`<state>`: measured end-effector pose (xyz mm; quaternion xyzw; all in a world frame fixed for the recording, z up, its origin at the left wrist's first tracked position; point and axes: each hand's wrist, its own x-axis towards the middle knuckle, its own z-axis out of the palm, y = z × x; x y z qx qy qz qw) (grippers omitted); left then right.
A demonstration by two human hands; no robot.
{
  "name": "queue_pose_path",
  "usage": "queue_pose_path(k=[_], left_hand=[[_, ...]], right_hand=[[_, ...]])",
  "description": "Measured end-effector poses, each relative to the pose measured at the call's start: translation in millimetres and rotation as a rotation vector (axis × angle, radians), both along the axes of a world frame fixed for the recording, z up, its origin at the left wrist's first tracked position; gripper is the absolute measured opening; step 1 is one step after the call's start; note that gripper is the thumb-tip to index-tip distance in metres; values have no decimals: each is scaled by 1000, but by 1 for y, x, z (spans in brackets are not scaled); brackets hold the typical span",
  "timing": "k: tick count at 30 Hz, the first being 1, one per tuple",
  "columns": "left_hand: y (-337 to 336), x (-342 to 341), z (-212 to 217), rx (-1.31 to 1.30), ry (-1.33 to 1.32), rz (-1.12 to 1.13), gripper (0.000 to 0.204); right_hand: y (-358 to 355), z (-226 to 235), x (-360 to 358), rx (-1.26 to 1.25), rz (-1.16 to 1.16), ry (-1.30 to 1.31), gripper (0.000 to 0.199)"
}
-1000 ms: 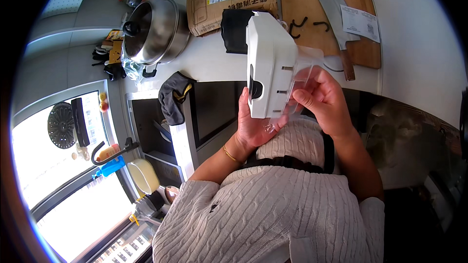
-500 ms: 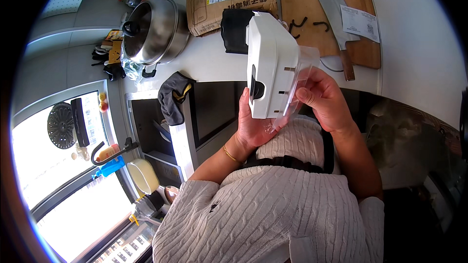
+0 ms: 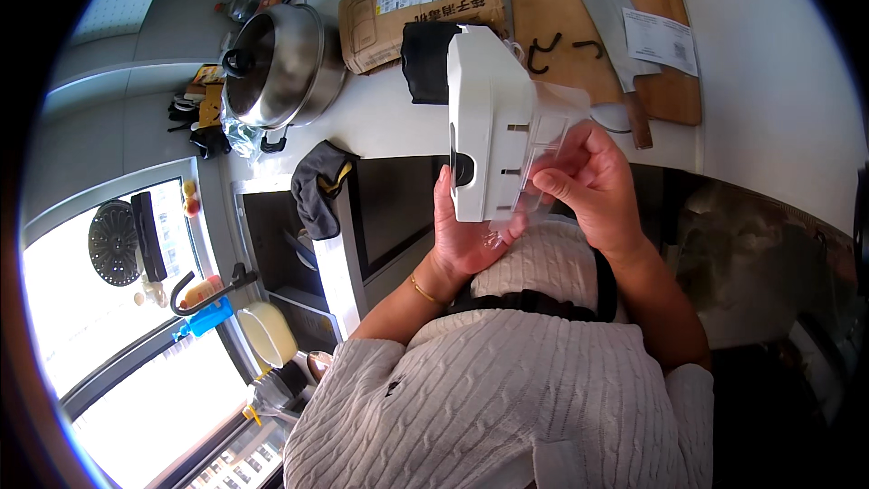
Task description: The person assembles a white and black kitchen appliance by inserting a black battery into a compartment on the bottom. They then attach a clear plastic cover to the side of the device and secure it.
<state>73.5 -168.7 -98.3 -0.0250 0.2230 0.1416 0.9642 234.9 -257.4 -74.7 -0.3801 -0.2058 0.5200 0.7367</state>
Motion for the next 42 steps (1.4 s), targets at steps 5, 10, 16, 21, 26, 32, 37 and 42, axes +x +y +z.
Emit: queue_pose_path(k=[5,10,16,21,26,32,37,42], left_hand=[[2,-1,-2,30,-34,-19,75],[2,-3,-5,-9,-95,-8,76],[-1,6,8,65,145,21,76],[2,1,-4,66,-12,-10,76],[3,1,1,-56,-77,-12,77],[3,2,1,-47,-83,-20,76],[3,2,0,-42,-67,-18,76],[2,3,2,-43,-77,-15,76]], right_hand=[[-2,-6,-3,-15,-1,8,14],[0,-4,-5,-47,-5,31,10],[-3,-23,-3,-9,75,379,15],[-1,-12,-8,1,105,616,16],[0,-20,-6,145,190,764,11],[0,-35,-6,227,196,887,30],[0,-36,-5,247,169,846,60],[0,-28,-6,400,168,842,77]])
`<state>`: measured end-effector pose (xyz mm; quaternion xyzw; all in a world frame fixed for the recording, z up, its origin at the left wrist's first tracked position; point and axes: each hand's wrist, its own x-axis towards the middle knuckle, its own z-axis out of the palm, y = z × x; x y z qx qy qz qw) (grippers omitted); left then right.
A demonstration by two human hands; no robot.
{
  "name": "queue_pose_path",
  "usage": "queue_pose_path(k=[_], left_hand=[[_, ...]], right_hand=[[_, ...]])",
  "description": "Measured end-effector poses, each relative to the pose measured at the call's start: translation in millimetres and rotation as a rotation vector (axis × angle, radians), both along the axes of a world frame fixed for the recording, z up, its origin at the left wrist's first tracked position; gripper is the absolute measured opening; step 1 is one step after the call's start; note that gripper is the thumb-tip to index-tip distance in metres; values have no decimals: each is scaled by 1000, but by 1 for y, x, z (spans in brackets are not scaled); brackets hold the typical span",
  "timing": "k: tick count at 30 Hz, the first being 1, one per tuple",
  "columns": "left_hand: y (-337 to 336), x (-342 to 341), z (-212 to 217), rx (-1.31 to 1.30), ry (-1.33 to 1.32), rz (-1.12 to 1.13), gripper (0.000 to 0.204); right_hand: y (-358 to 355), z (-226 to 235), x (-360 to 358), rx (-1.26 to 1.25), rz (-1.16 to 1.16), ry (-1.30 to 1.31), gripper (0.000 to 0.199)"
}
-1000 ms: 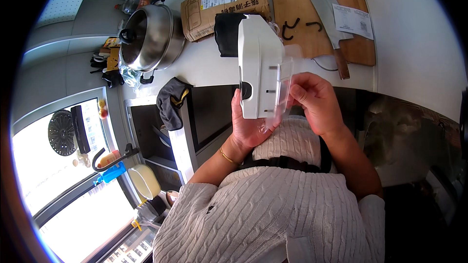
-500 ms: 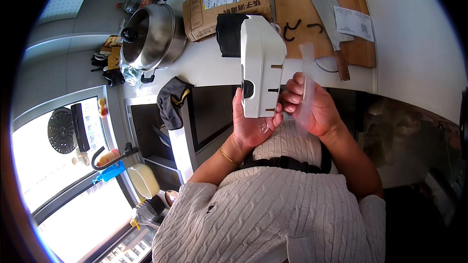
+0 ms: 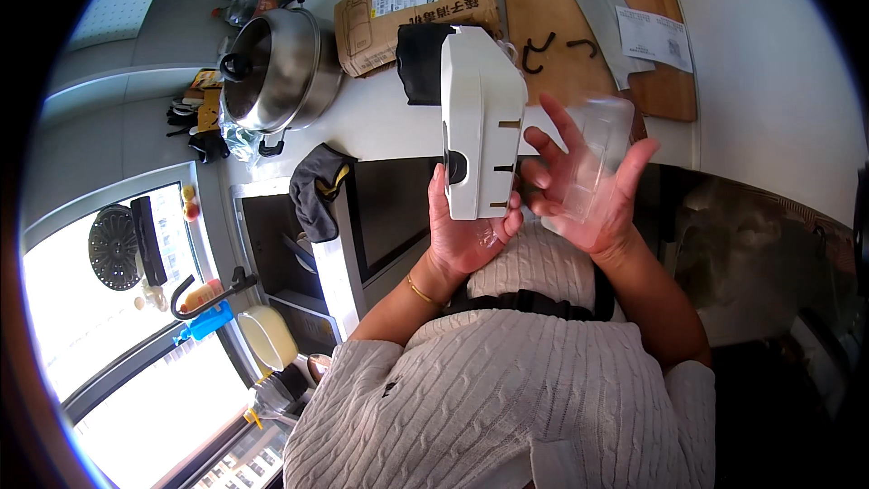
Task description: The person assembles a white and black kitchen appliance by inserting a black battery into a compartment on the bottom. They then attach a clear plastic cover to the side of the device and secure it.
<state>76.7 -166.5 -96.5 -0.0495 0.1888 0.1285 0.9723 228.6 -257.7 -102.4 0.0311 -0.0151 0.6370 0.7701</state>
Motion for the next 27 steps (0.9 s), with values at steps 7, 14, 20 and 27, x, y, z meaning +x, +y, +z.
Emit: queue_pose_path(k=[7,14,20,27], left_hand=[[0,-1,-2,6,45,-18,78],[0,-4,-8,13,19,-12,75],[-1,-3,-6,33,43,-11,77],[-1,-3,-8,59,56,-27,70]], right_hand=[[-1,13,-2,-283,-50,-313,69],[-10,31,-1,-480,-135,-729,49],[-10,28,-3,-595,-236,-960,37],[-6,30,-4,-624,-428,-1057,37]])
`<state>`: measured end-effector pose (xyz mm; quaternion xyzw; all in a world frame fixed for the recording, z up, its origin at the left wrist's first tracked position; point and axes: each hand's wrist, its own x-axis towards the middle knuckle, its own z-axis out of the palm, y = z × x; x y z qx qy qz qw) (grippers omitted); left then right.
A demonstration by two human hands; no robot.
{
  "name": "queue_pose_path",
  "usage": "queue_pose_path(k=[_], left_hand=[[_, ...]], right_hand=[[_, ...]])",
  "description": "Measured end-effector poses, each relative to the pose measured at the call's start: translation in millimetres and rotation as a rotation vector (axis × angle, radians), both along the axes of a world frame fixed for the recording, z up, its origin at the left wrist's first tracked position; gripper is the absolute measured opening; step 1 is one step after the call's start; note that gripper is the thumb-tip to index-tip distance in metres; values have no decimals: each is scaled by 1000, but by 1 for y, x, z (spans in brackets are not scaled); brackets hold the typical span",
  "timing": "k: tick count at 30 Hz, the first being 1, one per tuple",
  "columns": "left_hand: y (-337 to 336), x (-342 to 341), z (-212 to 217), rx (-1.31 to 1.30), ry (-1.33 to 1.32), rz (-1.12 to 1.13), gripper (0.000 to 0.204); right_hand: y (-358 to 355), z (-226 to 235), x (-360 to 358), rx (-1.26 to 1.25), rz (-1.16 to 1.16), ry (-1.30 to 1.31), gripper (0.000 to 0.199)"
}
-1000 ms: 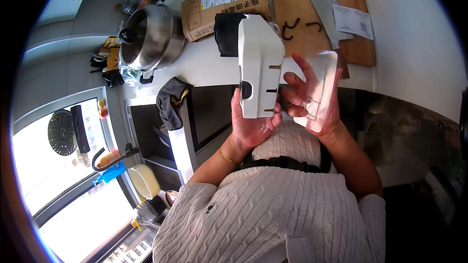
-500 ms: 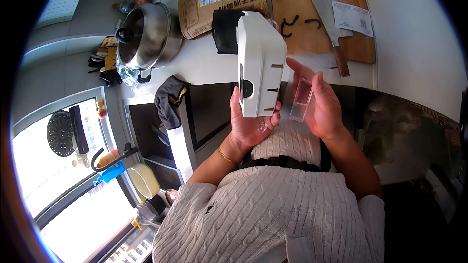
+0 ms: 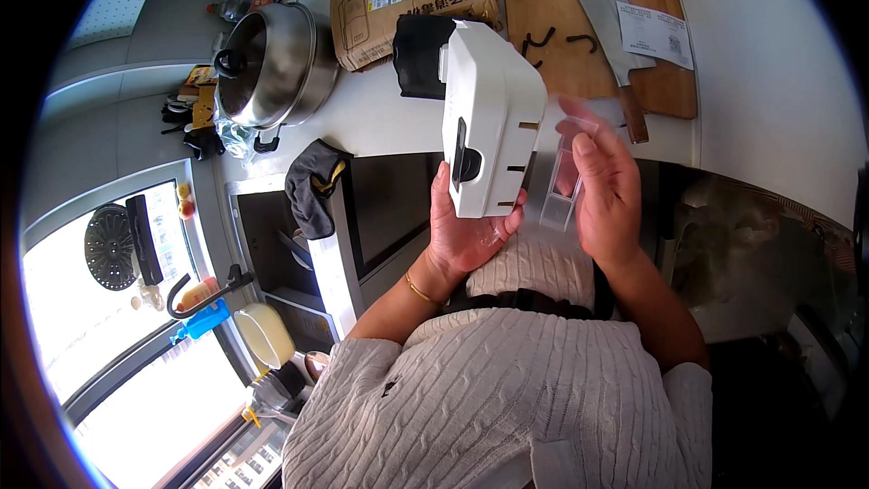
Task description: The person assembles a white and black kitchen appliance by inserting a black battery into a compartment on the bottom. They then attach a clear plastic cover to the side of the device and secure it.
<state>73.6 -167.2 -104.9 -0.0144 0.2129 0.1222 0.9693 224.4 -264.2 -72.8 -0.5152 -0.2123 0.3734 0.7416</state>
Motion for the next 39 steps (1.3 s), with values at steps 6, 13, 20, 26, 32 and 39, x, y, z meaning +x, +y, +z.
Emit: queue_pose_path(k=[6,13,20,26,32,39], left_hand=[[-1,-1,0,36,31,-16,70],[-5,6,8,80,129,-34,72],[-8,10,9,228,178,-85,77],[-11,10,9,243,190,-90,76],[-16,7,6,333,200,-108,73],[-19,9,18,433,213,-107,73]], right_hand=[[3,3,0,109,-18,52,41],[2,2,-6,150,0,135,46],[5,3,-11,225,0,258,56],[9,2,-15,197,-34,234,65],[11,10,-19,259,-45,276,68],[9,19,-20,271,-35,303,71]])
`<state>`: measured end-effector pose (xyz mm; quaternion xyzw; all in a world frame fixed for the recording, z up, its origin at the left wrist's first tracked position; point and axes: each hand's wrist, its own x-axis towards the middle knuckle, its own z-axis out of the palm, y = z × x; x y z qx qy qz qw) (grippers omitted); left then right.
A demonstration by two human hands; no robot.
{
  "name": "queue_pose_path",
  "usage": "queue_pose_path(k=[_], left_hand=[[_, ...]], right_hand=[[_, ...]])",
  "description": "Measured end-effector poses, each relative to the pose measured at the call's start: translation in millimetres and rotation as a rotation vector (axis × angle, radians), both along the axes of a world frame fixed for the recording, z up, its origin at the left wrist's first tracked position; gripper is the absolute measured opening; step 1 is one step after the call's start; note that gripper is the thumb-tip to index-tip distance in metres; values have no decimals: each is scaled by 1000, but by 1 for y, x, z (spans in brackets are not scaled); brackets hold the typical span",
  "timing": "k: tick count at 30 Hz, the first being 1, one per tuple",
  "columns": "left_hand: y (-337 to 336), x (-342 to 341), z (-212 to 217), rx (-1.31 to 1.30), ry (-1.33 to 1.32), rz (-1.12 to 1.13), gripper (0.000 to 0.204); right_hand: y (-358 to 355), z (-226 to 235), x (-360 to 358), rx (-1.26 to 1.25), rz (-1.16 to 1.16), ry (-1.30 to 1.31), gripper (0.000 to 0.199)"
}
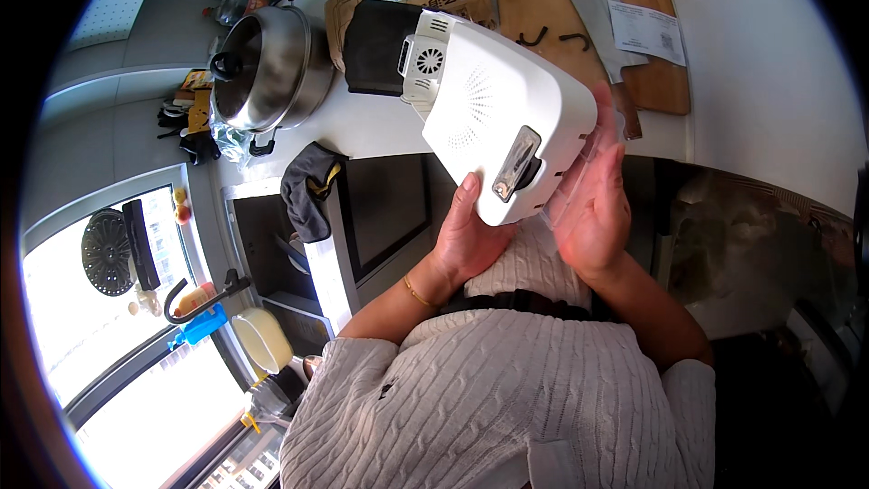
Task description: The person assembles a white and black kitchen appliance by inserting a black battery into a compartment on the bottom. They then attach a clear plastic cover to the side of the device and secure it.
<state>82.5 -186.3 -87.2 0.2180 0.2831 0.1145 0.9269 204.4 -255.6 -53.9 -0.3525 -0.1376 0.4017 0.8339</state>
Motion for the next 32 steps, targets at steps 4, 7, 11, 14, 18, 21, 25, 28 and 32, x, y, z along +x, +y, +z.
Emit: queue_pose_path(k=[4,7,11,14,18,21,25,28,32], left_hand=[[-2,2,7,78,-9,-7,74],[-2,0,6,116,-8,2,75],[-2,0,9,132,-7,0,76],[-3,2,10,141,-3,15,78],[-4,3,11,206,21,29,79],[-4,2,8,260,25,20,78],[-6,-3,-2,304,46,35,78],[-6,-1,-1,322,51,60,78],[-4,-2,-1,234,23,73,80]], right_hand=[[-2,-1,0,-34,-9,-32,73],[-2,-4,-1,-31,-23,-54,73],[-2,-1,-2,-28,-30,-16,71],[-2,-2,-1,4,-38,22,69],[-2,-3,0,-7,-65,42,65],[-2,-6,0,-24,-75,6,63],[-2,-7,0,-3,-72,-7,59],[-2,-12,0,3,-75,-43,59],[0,-10,2,7,-77,-58,65]])
